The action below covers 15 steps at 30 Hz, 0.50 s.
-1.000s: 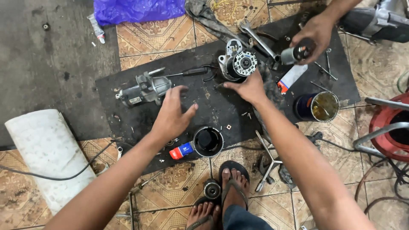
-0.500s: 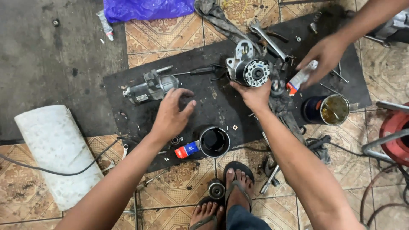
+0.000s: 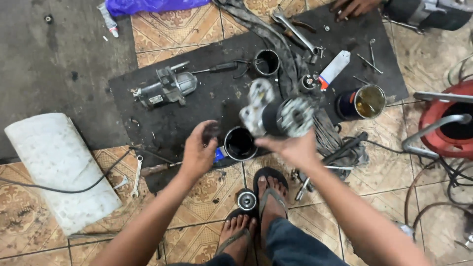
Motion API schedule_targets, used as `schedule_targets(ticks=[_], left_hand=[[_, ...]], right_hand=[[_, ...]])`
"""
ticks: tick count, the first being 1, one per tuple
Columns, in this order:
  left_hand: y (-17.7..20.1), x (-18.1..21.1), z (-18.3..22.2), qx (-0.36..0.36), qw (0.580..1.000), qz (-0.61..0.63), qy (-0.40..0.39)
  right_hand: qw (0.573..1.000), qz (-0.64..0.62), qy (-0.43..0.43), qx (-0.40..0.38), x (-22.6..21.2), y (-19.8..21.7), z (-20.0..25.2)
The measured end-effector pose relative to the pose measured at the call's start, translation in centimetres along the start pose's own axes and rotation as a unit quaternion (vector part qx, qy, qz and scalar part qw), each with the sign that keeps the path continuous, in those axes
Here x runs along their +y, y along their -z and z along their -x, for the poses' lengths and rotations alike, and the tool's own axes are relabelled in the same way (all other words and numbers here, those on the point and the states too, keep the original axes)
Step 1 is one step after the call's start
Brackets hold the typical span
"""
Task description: Assembling the internal components and housing of a small electric motor on a workshop floor.
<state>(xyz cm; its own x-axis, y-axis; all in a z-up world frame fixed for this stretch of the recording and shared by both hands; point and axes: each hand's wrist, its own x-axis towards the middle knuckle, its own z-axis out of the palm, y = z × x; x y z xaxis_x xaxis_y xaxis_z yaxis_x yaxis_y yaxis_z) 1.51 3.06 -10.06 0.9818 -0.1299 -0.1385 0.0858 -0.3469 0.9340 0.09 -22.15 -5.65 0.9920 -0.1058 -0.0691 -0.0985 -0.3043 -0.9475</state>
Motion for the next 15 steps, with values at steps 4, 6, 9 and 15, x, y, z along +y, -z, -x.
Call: schedule_targets(ticks=[4, 6, 9, 15], left_hand=[[-0.9, 2.6, 2.6, -0.024, 0.996, -0.029, -0.075], [-1.2, 3.6, 3.9, -0.071, 0.981, -0.061, -0.171], [-2.1, 2.5, 4.2, -0.067, 0.98, -0.092, -0.165], [-1.1, 1.3, 4.0, -0.089, 0.973, -0.178, -0.119]], right_hand=[[0.998, -0.032, 0.046, 0.006, 2.4, -4.0, 3.7], [0.993, -0.089, 0.072, 0.026, 2.7, -5.9, 4.7], [0.994, 0.092, -0.025, 0.052, 3.2, -7.6, 5.2], [0.99, 0.107, 0.089, 0.021, 5.0, -7.7, 4.8]])
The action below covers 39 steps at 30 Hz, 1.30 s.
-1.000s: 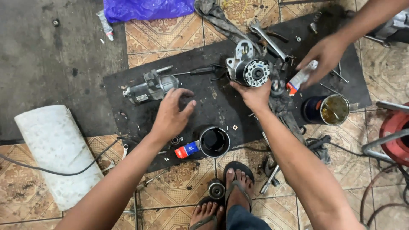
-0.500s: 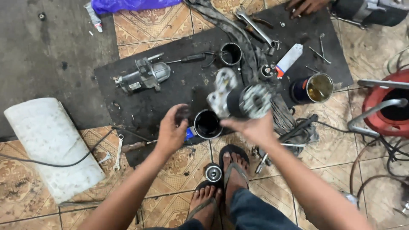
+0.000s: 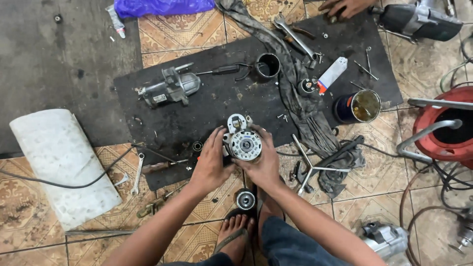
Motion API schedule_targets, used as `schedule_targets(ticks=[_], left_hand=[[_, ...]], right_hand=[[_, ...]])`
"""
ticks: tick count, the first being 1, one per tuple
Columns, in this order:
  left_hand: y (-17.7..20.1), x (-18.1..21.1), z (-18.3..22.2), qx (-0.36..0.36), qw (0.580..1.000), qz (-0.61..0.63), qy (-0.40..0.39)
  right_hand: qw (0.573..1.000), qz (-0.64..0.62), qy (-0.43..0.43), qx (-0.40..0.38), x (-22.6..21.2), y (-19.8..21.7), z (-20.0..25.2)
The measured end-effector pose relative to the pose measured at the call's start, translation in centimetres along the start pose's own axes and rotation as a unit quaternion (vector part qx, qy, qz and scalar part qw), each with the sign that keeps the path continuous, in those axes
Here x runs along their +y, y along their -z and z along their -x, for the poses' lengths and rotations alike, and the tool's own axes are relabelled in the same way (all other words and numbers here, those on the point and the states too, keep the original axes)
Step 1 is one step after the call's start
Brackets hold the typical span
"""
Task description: Assembling the internal components and housing of a small electric motor on a workshop floor.
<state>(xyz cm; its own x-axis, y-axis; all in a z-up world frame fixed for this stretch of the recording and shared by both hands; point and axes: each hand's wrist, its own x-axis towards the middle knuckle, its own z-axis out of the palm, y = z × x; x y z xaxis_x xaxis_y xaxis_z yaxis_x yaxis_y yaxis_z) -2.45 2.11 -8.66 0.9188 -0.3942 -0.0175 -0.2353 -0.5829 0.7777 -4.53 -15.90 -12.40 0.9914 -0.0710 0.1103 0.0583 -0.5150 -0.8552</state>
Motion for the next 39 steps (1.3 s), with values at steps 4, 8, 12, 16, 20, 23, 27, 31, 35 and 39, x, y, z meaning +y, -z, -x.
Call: schedule_targets(ticks=[4, 8, 12, 16, 20, 23, 27, 31, 35, 39], left_hand=[[-1.0, -1.6, -0.6, -0.03, 0.999, 0.016, 0.032], [-1.3, -1.6, -1.2, -0.035, 0.996, -0.042, 0.067], [-1.0, 1.0, -0.8, -0.052, 0.987, -0.013, 0.154], [-0.8, 0.1, -2.3, -0.081, 0.986, 0.03, 0.14], [0.2, -1.3, -4.3, -0.162, 0.983, 0.046, 0.073], [0.7, -1.3, -4.8, -0.167, 0.982, 0.057, 0.061], [1.0, 0.4, -3.3, -0.105, 0.99, 0.088, 0.033], [-1.7, -1.9, -1.4, -0.023, 0.99, 0.133, -0.033], [-0.9, -2.1, -2.2, 0.064, 0.979, 0.151, -0.118], [-0.1, -1.6, -2.2, 0.045, 0.983, 0.133, -0.121]], right_hand=[[1.0, -0.009, -0.018, -0.016, 0.5, 0.4, 0.0], [0.998, -0.022, 0.039, -0.039, 1.9, 2.5, 0.5], [0.996, -0.053, -0.017, -0.066, 2.3, 3.7, 2.4], [0.999, 0.014, -0.015, -0.029, 2.0, 3.2, 3.4], [0.999, 0.052, 0.003, -0.013, 2.6, 2.9, 5.2], [0.998, 0.056, 0.013, -0.027, 4.1, 3.7, 5.1], [0.994, 0.071, 0.032, -0.079, 3.5, 4.8, 4.7], [0.985, 0.093, 0.041, -0.137, 2.8, 4.8, 5.5], [0.986, 0.06, 0.015, -0.152, 1.0, 7.1, 4.0], [0.992, 0.05, -0.068, -0.098, 2.6, 9.4, 2.4]])
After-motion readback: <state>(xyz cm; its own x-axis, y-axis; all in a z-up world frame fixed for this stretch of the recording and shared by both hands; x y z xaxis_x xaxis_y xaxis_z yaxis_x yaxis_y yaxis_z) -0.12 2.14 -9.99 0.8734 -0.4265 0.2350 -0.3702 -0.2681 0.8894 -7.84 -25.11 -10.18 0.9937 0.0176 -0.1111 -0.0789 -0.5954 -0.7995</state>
